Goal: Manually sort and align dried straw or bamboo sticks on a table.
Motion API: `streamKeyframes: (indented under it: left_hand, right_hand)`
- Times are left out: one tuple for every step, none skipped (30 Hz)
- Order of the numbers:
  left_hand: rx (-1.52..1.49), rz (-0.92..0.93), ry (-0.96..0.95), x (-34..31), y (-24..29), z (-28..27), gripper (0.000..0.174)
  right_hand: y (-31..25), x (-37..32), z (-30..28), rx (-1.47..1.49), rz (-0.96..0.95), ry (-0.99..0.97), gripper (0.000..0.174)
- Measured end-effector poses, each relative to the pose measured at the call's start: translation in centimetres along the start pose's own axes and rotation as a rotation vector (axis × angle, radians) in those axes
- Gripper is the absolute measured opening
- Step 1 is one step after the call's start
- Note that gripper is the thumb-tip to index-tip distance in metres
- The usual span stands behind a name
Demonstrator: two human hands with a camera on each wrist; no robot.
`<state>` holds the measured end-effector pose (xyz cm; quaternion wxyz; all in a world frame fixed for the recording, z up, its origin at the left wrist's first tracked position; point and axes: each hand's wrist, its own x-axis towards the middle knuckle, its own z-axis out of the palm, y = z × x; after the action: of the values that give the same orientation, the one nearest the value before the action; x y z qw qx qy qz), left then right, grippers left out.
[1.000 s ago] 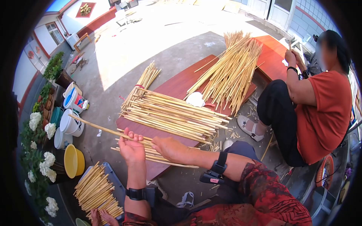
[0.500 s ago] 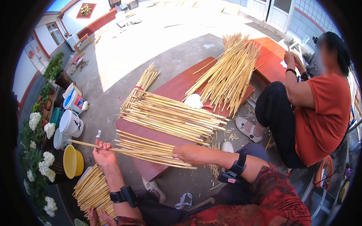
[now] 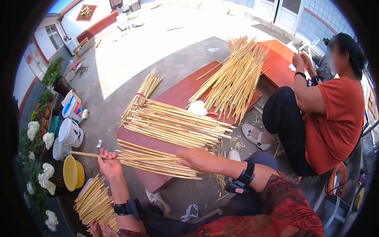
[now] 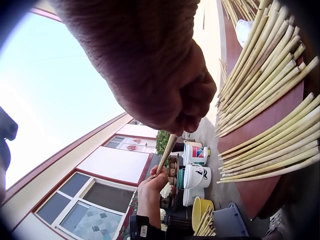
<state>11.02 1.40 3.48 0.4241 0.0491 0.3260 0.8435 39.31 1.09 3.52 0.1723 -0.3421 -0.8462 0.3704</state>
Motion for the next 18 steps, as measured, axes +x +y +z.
streamKeyframes:
  left_hand:
    - [0.01,-0.024,0.002,-0.4,-0.7,0.3,0.028]
    - [0.003,-0.028,0.0,-0.9,-1.4,0.7,0.028]
    - [-0.004,-0.074,-0.002,-1.6,-2.1,1.2,0.026]
    - [-0.009,-0.12,-0.005,-2.0,-2.6,1.6,0.024]
    - [0.002,-0.131,-0.055,-2.1,-3.2,1.3,0.022]
    - [0.0,-0.134,-0.057,-2.5,-3.8,1.6,0.022]
    - [0.004,-0.165,-0.067,-3.1,-4.4,2.0,0.023]
    - [0.006,-0.195,-0.077,-3.6,-4.9,2.4,0.024]
    - [-0.013,-0.214,-0.114,-3.9,-5.4,2.2,0.022]
    - [-0.014,-0.214,-0.115,-4.1,-5.8,2.4,0.022]
    - [-0.015,-0.244,-0.109,-4.3,-6.1,2.6,0.022]
    - [-0.016,-0.273,-0.103,-4.6,-6.5,2.7,0.022]
    - [-0.013,-0.305,-0.134,-4.8,-6.9,2.7,0.023]
    - [-0.013,-0.306,-0.134,-5.2,-7.4,2.7,0.023]
    - [-0.01,-0.351,-0.147,-5.6,-7.9,2.7,0.024]
    - [-0.007,-0.396,-0.159,-6.0,-8.4,2.7,0.026]
    - [-0.014,-0.398,-0.145,-6.1,-9.0,2.5,0.027]
    - [-0.012,-0.397,-0.142,-6.0,-9.1,2.3,0.027]
  right_hand:
    - [0.1,0.2,0.4,-0.005,0.012,-0.027,0.025]
    - [0.0,0.5,0.7,-0.012,0.015,-0.026,0.025]
    - [-0.1,0.8,0.9,0.011,0.017,-0.04,0.026]
    - [-0.2,1.1,1.2,0.035,0.019,-0.052,0.027]
    - [-0.1,1.4,1.6,0.096,0.039,-0.062,0.027]
    - [-0.3,1.6,1.7,0.094,0.04,-0.06,0.027]
    - [-0.5,1.9,1.7,0.141,0.046,-0.058,0.027]
    - [-0.8,2.2,1.7,0.187,0.05,-0.055,0.027]
    - [-1.1,2.4,1.7,0.184,0.05,-0.054,0.027]
    - [-1.4,2.6,1.7,0.248,0.116,-0.046,0.024]
    - [-1.7,2.8,1.8,0.312,0.183,-0.037,0.022]
    - [-1.6,3.1,2.0,0.31,0.183,-0.037,0.022]
    - [-1.4,3.4,2.3,0.346,0.17,0.027,0.021]
    - [-1.3,3.7,2.6,0.383,0.157,0.09,0.021]
    - [-1.1,4.0,2.8,0.384,0.157,0.091,0.021]
    - [-1.0,4.4,2.8,0.376,0.154,0.133,0.021]
    - [-0.8,4.6,2.9,0.369,0.151,0.174,0.022]
    - [-0.5,4.9,3.2,0.371,0.151,0.172,0.022]
